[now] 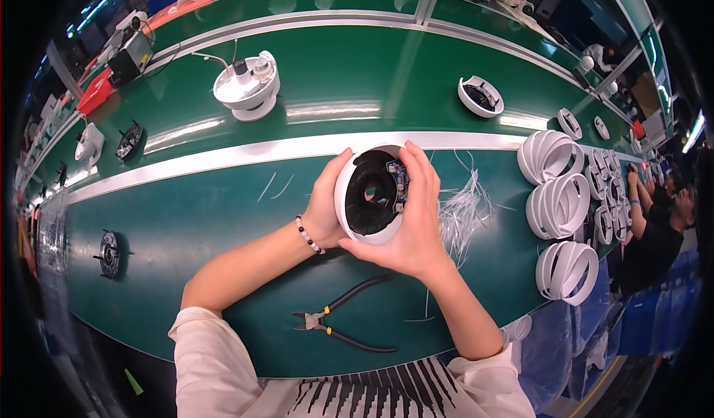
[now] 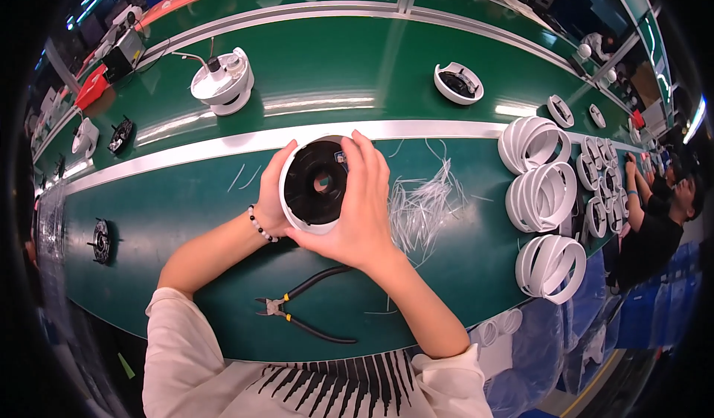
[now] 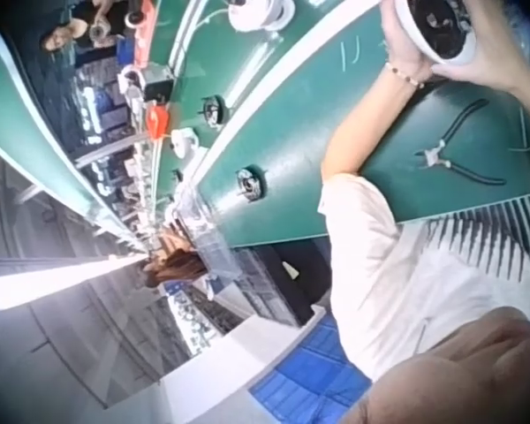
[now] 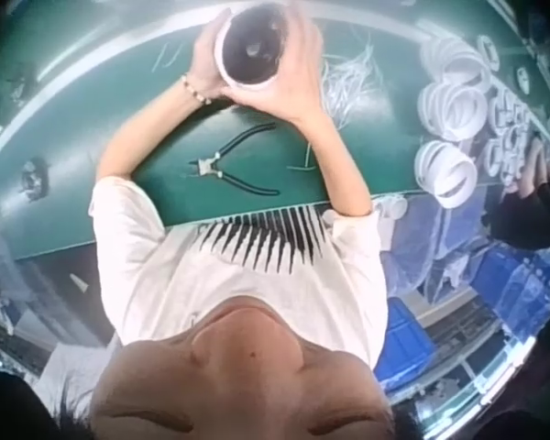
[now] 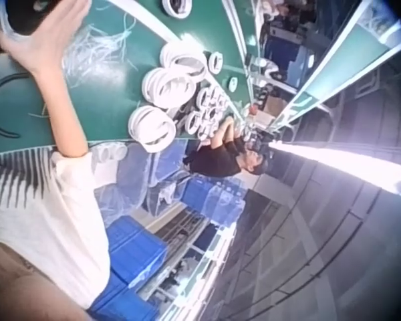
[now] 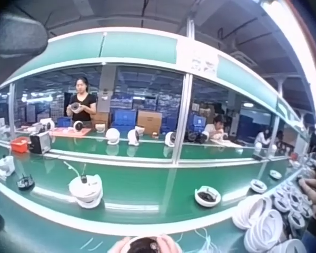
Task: Assembling the internal components and housing of circular light fixtures on a factory production line.
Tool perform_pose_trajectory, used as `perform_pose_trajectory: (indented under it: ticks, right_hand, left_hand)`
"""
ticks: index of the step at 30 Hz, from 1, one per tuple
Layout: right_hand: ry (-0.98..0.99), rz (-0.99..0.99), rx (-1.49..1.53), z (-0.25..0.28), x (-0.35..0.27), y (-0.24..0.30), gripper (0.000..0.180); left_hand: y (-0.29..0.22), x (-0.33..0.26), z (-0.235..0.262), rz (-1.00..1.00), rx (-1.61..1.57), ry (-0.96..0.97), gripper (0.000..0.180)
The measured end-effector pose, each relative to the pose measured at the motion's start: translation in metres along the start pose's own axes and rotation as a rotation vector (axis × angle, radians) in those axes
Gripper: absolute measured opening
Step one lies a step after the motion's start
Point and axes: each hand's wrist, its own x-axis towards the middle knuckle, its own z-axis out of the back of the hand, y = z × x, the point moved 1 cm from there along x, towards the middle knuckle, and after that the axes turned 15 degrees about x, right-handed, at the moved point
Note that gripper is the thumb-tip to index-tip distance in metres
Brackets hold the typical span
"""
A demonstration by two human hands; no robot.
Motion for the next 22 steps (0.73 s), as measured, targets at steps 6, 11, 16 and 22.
perform_pose_trajectory:
  ticks: [6,11,16,22]
  right_hand:
    - [-0.021,-0.137,-0.057,-0.014,0.011,0.002,0.109]
    - [-0.100,-0.230,-0.005,-0.029,-0.018,-0.022,0.110]
    - [-0.293,-0.081,0.052,-0.044,-0.020,-0.016,0.106]
    - [-0.362,0.097,0.323,-0.047,0.006,-0.012,0.107]
  left_hand:
    - [-0.008,-0.005,0.009,-0.032,0.014,0.039,0.067]
    - [0.017,-0.003,0.005,-0.115,0.074,-0.152,0.038]
    - [-0.005,-0.006,-0.002,-0.341,0.289,0.121,0.066]
    - [-0.017,-0.007,-0.010,-0.452,0.108,-0.032,0.081]
